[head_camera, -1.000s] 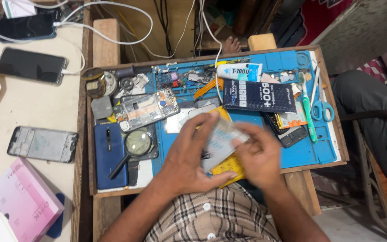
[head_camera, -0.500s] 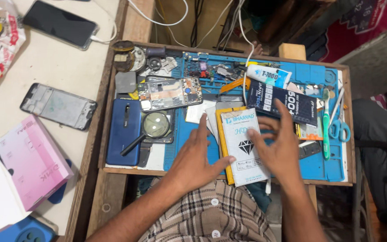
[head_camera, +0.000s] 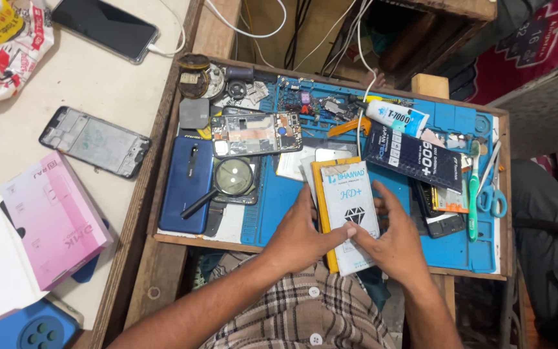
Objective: The person handles a disassembled smartphone, removes a battery, and unpacks a new screen assembly from packaging. They compare the new screen to the phone chassis and place the battery into the chassis.
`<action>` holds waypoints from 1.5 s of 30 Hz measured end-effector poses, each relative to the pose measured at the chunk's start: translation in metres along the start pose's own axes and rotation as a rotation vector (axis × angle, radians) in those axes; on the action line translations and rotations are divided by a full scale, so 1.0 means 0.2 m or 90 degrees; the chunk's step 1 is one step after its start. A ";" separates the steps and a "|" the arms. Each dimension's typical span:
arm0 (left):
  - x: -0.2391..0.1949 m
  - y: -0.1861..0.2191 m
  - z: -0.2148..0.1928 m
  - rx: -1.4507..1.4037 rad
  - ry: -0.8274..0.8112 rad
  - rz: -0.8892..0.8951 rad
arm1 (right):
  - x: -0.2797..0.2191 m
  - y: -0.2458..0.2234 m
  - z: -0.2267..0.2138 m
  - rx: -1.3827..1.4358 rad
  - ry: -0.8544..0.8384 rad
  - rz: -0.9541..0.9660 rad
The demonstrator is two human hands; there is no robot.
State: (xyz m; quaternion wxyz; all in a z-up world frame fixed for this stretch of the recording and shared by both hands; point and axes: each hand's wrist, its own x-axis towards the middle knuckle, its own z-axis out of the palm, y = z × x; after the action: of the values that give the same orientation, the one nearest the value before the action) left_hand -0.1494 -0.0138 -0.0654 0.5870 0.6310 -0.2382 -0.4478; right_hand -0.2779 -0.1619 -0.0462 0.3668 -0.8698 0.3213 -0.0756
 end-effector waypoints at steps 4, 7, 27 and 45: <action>0.00 -0.03 0.04 0.036 0.024 -0.007 | -0.01 0.02 -0.03 -0.093 0.014 -0.067; 0.01 -0.07 0.09 -0.044 0.035 0.032 | -0.02 0.04 -0.04 -0.022 -0.019 -0.126; 0.04 -0.11 -0.50 -0.619 0.159 0.287 | 0.03 -0.21 0.04 -0.198 0.023 -0.078; 0.09 -0.03 -0.28 -0.009 0.041 0.164 | 0.42 0.15 -0.63 -0.006 -0.113 -0.028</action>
State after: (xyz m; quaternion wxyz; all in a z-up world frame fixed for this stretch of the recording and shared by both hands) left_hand -0.0939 0.0019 -0.0824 0.6512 0.6051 -0.2953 -0.3500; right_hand -0.2743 -0.3034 0.0144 0.3883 -0.8816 0.2684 -0.0046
